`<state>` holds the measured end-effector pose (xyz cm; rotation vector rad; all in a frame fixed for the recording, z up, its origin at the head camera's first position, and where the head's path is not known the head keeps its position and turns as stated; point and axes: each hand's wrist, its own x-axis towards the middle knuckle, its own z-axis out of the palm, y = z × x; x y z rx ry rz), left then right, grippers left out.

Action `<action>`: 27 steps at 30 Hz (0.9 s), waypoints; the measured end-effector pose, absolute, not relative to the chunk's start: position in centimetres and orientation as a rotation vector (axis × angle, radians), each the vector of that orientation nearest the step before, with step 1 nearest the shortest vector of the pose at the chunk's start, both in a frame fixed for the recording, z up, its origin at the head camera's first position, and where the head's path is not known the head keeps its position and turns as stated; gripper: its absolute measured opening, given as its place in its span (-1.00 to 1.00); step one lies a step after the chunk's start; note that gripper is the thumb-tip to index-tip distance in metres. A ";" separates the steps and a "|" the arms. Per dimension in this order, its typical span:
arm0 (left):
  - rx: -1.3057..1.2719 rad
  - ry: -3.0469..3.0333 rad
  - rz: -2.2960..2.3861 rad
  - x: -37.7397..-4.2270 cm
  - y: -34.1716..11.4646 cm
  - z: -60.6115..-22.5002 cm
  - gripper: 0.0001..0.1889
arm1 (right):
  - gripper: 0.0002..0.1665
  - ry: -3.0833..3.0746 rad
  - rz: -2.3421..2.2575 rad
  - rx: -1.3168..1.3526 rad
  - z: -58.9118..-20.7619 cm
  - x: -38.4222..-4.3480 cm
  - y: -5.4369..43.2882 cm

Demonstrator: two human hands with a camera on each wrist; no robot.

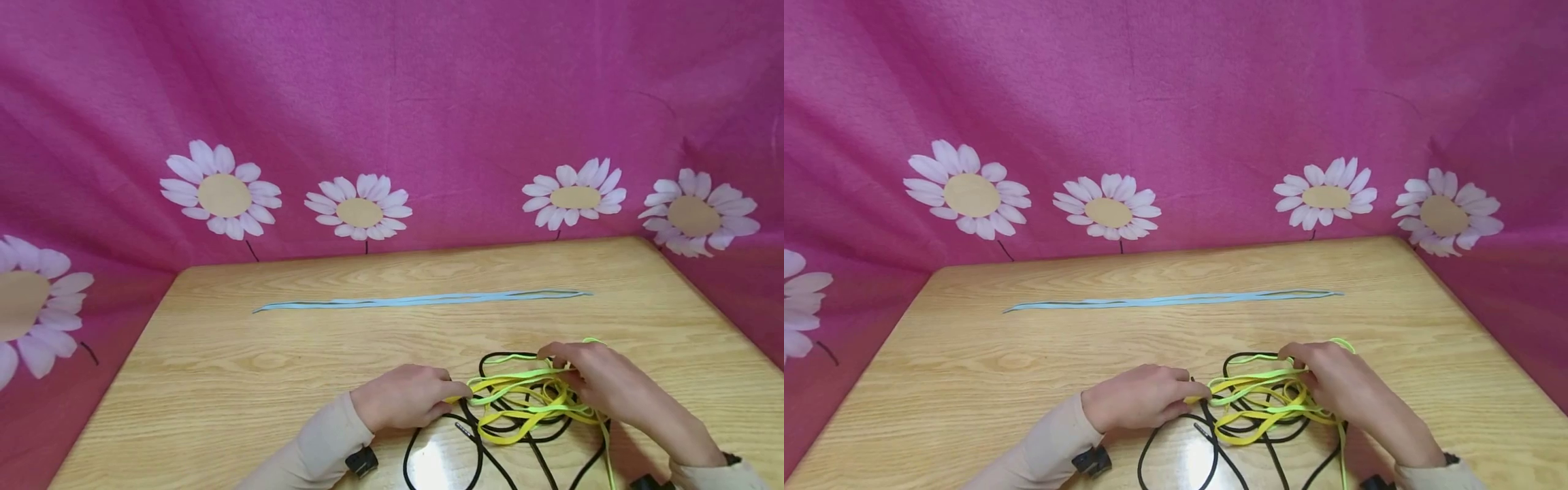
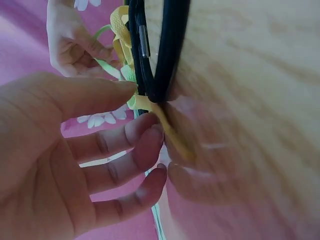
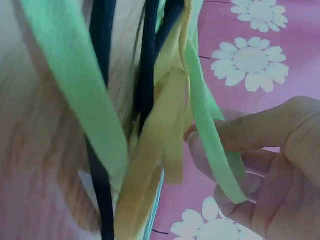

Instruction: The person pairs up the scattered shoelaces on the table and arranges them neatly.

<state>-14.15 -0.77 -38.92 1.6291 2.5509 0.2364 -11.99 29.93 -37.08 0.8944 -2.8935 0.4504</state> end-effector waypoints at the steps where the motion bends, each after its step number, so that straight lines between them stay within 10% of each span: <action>1: 1.632 2.543 0.245 -14.1 -0.8 -38.9 -0.72 | -0.49 -2.884 0.450 0.894 -37.0 -12.0 30.0; 13: 1.592 2.675 0.275 -14.1 -0.9 -39.1 -0.73 | -0.74 -2.744 0.777 1.153 -36.4 -12.5 32.0; 27: 1.340 2.749 0.585 -15.1 -1.9 -38.3 -0.80 | -0.59 -2.600 0.596 1.055 -35.0 -12.5 33.8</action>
